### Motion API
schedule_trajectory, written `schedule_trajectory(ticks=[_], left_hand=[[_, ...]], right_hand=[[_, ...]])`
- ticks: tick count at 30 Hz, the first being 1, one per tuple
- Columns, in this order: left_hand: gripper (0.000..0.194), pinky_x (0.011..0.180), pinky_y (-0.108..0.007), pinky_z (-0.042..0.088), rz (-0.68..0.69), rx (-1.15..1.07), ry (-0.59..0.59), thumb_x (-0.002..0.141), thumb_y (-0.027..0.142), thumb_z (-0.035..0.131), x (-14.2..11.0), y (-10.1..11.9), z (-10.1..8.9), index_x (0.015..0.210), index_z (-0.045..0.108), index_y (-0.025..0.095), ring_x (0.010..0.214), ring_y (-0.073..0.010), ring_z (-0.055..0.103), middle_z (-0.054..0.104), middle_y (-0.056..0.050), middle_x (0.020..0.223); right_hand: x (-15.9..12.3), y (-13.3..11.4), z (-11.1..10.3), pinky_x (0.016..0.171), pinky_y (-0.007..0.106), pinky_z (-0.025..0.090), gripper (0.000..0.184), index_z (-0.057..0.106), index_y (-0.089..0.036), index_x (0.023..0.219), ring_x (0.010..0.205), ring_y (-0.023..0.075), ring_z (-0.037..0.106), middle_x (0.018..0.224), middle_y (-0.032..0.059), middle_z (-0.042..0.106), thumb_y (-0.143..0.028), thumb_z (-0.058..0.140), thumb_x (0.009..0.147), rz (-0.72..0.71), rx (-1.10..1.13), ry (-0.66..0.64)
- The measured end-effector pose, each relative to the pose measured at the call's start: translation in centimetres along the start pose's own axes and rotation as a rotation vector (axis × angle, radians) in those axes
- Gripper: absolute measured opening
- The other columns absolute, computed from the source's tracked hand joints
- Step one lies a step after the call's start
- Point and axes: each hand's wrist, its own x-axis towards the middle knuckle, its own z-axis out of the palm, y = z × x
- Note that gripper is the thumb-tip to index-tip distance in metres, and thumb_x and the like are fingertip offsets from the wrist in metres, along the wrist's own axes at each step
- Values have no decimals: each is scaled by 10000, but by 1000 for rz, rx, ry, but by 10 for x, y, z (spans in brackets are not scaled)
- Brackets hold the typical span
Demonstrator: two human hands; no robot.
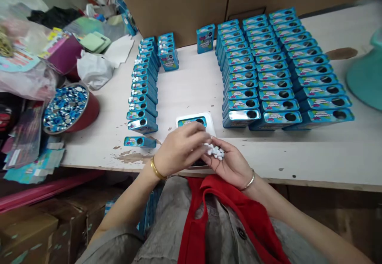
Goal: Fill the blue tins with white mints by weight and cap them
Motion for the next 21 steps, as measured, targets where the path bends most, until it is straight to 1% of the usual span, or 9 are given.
schedule_trajectory(ticks=[2, 4, 6, 9, 11, 13, 16, 18, 21], left_hand=[[103, 749, -279, 463, -77, 14, 168, 878, 209, 542, -2, -5, -3, 969, 576, 173, 883, -148, 549, 577, -66, 945], [49, 705, -264, 450, -187, 11, 333, 879, 211, 546, -7, -17, -8, 891, 579, 177, 829, -131, 547, 578, -41, 873], [71, 655, -252, 429, -264, -10, 399, 884, 219, 538, -13, -31, -12, 840, 574, 177, 770, -118, 532, 568, -26, 820], [93, 635, -245, 421, -307, -43, 389, 882, 248, 544, -21, -47, -12, 833, 577, 176, 742, -110, 520, 561, -23, 808], [96, 646, -240, 429, -322, -48, 373, 882, 261, 546, -23, -52, -10, 857, 583, 176, 750, -107, 526, 565, -24, 826], [103, 657, -236, 437, -326, -48, 356, 884, 270, 545, -23, -54, -7, 893, 588, 176, 755, -103, 529, 572, -27, 854], [122, 649, -232, 435, -310, -49, 326, 888, 273, 541, -20, -53, -3, 933, 591, 172, 734, -94, 522, 580, -30, 884], [134, 637, -232, 432, -296, -48, 309, 892, 282, 536, -17, -53, -1, 940, 591, 170, 721, -92, 518, 581, -31, 886], [148, 628, -232, 430, -283, -36, 304, 895, 298, 531, -15, -54, 1, 944, 591, 172, 718, -95, 515, 579, -32, 883]], right_hand=[[-6, -6, -3, 748, 267, 592, 253, 642, -67, 894, 822, 194, 713, 848, 151, 728, -142, 401, 912, -8, -18, 84], [-12, -13, -9, 756, 252, 588, 239, 631, -48, 941, 892, 220, 704, 899, 183, 721, -123, 407, 902, -23, -36, 181], [-18, -18, -16, 755, 241, 588, 231, 619, -50, 974, 909, 223, 700, 923, 181, 719, -99, 409, 891, -61, -34, 248], [-23, -23, -27, 753, 238, 589, 262, 597, -56, 1032, 925, 215, 696, 949, 175, 716, -61, 388, 874, -122, -48, 302], [-24, -24, -33, 736, 228, 591, 287, 587, -57, 1058, 899, 199, 703, 948, 176, 715, -35, 379, 861, -142, -71, 310], [-25, -24, -38, 708, 211, 592, 287, 589, -59, 1053, 829, 176, 714, 905, 168, 721, -25, 385, 855, -149, -86, 301], [-24, -22, -42, 666, 194, 593, 246, 609, -81, 1025, 737, 148, 713, 831, 135, 726, -58, 421, 866, -137, -95, 273], [-22, -21, -43, 661, 195, 595, 225, 621, -99, 1016, 726, 144, 710, 823, 118, 727, -89, 449, 872, -124, -101, 249], [-21, -20, -44, 673, 204, 597, 209, 636, -102, 1005, 733, 150, 709, 835, 119, 728, -110, 480, 866, -118, -102, 226]])
